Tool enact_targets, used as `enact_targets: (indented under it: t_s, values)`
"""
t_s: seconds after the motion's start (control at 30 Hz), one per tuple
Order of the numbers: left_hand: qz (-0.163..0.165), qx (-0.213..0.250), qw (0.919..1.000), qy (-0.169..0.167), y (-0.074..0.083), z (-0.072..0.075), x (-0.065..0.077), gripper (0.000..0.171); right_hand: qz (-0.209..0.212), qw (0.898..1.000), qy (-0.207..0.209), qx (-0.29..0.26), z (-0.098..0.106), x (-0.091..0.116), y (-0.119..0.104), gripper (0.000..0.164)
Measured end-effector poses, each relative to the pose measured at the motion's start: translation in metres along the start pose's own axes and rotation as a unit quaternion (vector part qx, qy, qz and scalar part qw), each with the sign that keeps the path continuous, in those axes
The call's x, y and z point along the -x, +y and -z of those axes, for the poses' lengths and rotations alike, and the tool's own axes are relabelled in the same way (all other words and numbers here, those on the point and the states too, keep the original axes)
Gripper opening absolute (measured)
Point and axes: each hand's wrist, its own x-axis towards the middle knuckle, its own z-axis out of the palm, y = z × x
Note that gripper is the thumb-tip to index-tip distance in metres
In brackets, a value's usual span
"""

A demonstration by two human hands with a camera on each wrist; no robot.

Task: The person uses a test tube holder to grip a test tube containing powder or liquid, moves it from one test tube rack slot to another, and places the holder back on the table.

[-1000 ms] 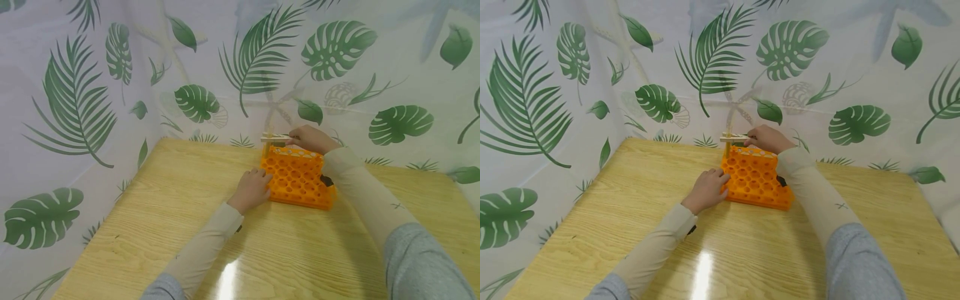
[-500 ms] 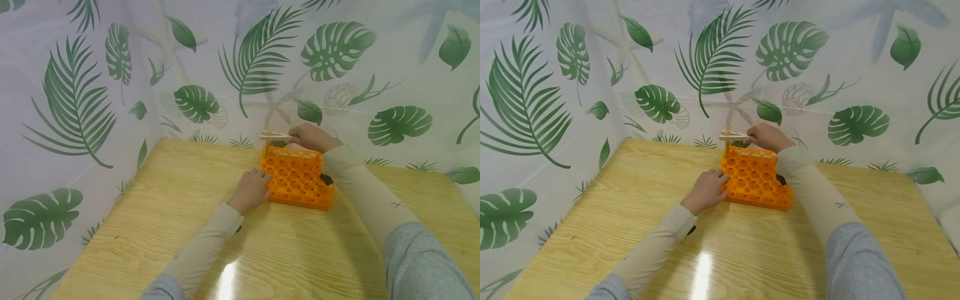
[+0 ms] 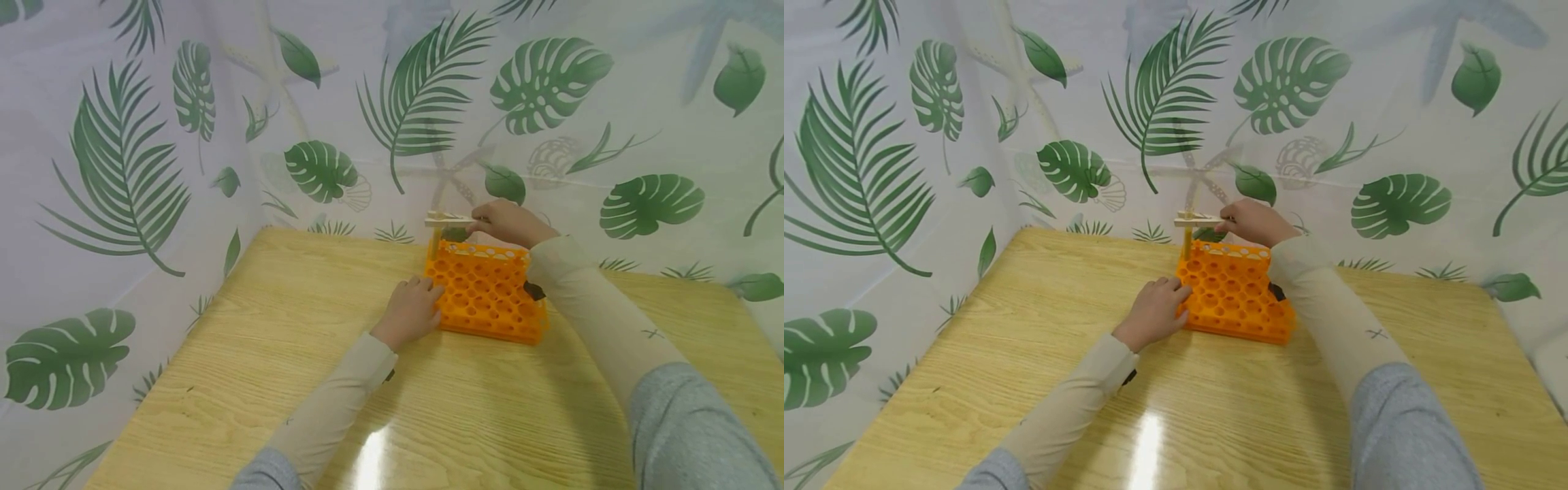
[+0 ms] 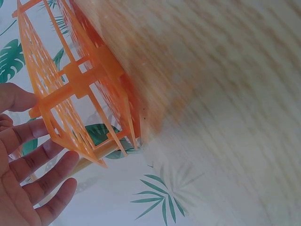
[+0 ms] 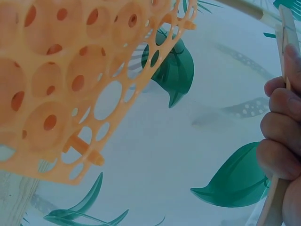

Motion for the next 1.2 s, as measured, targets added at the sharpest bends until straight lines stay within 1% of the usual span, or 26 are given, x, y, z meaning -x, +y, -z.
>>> enact_targets:
  t_s: [0.2,0.43,0.6,0.83,1.2]
  values:
    - [0.002,-0.001,1.0000,-0.006,0.000,-0.001,-0.001,0.031,0.004,1.000,0.004,-0.008,0.003,0.000,0.000,0.038]
    - [-0.001,-0.009,1.0000,0.003,0.001,0.000,-0.001,0.032,0.003,1.000,0.003,-0.015,0.008,-0.001,-0.001,0.039]
    - [-0.001,-0.005,1.0000,0.003,0.001,0.000,-0.001,0.032,0.001,1.000,0.006,-0.008,0.011,-0.002,-0.002,0.040]
    - [-0.002,-0.005,1.0000,0.005,0.000,-0.001,-0.001,0.032,-0.002,1.000,0.006,0.005,0.014,-0.003,-0.003,0.036]
    - [-0.001,-0.005,1.0000,0.001,0.001,0.001,0.000,0.033,-0.010,1.000,0.000,0.004,0.020,-0.003,-0.005,0.036]
